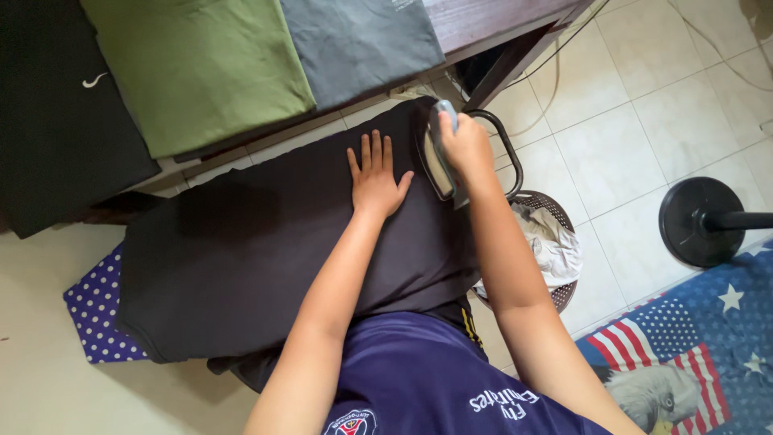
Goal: The person irons a black t-shirt on an ironing board, smoothing the fabric with one hand while moving the iron with the other. The person flips the shirt over and continues ironing the other side, then folds the shirt neatly on the board.
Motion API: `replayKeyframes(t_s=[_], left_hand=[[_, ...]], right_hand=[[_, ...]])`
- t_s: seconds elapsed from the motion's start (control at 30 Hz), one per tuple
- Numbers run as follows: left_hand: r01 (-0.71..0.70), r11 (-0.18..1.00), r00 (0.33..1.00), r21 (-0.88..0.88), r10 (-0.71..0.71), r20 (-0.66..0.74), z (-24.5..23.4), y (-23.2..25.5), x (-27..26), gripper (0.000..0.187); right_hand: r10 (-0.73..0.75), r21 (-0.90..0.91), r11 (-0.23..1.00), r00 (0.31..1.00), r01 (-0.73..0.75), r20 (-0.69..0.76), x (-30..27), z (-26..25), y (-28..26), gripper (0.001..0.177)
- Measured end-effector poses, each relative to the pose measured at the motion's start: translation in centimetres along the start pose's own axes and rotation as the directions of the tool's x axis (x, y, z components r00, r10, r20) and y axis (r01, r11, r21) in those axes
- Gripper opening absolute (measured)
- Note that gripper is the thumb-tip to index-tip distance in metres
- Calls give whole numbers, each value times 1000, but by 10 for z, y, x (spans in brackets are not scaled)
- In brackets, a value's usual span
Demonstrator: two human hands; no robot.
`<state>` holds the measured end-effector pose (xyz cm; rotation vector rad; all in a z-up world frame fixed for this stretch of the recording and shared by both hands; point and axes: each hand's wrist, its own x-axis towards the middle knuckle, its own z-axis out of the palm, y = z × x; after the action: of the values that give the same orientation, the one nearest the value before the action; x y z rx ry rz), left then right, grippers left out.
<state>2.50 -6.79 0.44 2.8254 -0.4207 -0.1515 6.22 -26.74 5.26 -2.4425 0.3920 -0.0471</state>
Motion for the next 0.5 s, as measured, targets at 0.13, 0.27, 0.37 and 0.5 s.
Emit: replayKeyframes(t_s=[0.13, 0.27, 0.37, 0.5], left_hand=[[3, 1000, 1000, -10, -3, 12, -4, -1, 0, 91], [8, 1000, 1000, 3, -8, 29, -4, 0, 0, 90], [10, 1000, 999, 13, -10, 41, -7, 0, 2, 90], [11, 1000, 999, 11, -12, 52, -6, 0, 2, 91]], right_hand=[[-31, 23, 999, 991, 29, 130, 2, -3, -19, 49], [60, -42, 997, 997, -62, -38, 7, 0, -37, 52], [2, 1, 1000, 990, -2, 141, 5, -2, -37, 49], [-26, -6, 1000, 999, 26, 32, 30, 11, -26, 53]])
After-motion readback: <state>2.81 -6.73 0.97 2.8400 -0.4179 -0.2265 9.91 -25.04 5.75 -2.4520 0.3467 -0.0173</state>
